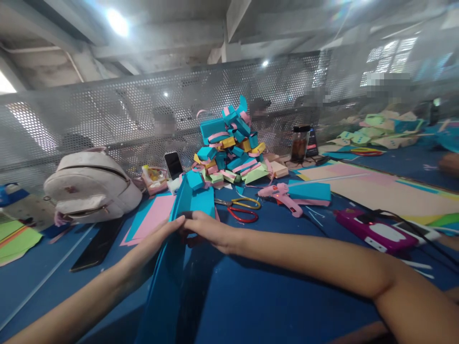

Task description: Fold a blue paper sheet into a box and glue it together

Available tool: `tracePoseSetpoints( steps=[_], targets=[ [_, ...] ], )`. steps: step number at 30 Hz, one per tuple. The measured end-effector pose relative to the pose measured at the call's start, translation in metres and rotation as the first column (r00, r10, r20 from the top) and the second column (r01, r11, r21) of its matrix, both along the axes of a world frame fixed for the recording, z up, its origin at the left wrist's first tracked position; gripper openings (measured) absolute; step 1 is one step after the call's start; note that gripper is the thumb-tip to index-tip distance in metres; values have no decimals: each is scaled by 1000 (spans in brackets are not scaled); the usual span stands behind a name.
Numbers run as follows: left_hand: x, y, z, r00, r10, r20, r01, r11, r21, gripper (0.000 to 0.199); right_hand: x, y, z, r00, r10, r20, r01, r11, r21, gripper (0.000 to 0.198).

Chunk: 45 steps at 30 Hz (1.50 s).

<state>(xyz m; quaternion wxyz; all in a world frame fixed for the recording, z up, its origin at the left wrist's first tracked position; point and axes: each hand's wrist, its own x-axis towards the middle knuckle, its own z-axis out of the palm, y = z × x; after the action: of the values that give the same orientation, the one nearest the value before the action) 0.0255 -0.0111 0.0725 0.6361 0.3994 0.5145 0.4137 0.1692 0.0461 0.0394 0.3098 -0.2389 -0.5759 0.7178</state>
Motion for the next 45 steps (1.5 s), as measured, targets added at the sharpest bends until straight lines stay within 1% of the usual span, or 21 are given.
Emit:
tracePoseSetpoints(
  steps=[2,4,8,10,13,17,20,24,31,34,38,42,45],
  targets=[
    [1,-2,1,995,23,-100,-21,1000,19,55,0,-3,2,1000,4,-18,-4,1000,17,22],
    [2,-5,3,991,18,-136,-11,999,51,52,2,-7,5,999,31,-24,-30,998,58,24],
    [3,-8,8,996,-36,-78,42,995,85,51,5,-15,11,996,85,19,-87,983,160,32],
    [2,-10,9,998,-26,-58,32,994,102,52,5,-19,12,994,108,37,-113,973,200,38],
    [2,-13,9,999,19,-47,-13,993,114,56,3,-23,11,992,113,56,-123,965,230,41],
    [1,-15,7,998,41,-48,-35,994,105,62,1,-24,10,996,64,62,-77,969,236,39],
    [0,-16,7,998,29,-62,-22,993,116,59,2,-23,10,996,74,58,-86,970,228,38],
    [-2,-19,7,994,30,-104,-21,995,93,53,3,-22,10,994,92,56,-102,971,216,36],
    [-9,-13,-2,991,66,-120,-57,995,77,54,-4,-22,12,995,60,84,-79,967,244,23],
    [-9,-9,-2,993,71,-97,-64,995,71,57,-7,-19,11,996,73,57,-85,968,238,25],
    [-11,-6,-1,995,75,-62,-73,997,22,64,-9,-13,6,995,100,16,-101,967,235,31],
    [-15,-4,-5,999,41,5,-41,999,3,68,-11,-7,2,991,130,-6,-126,965,230,35],
    [-15,-2,-7,999,31,25,-31,1000,3,70,-13,-3,1,989,147,-14,-140,964,225,36]
  ],
)
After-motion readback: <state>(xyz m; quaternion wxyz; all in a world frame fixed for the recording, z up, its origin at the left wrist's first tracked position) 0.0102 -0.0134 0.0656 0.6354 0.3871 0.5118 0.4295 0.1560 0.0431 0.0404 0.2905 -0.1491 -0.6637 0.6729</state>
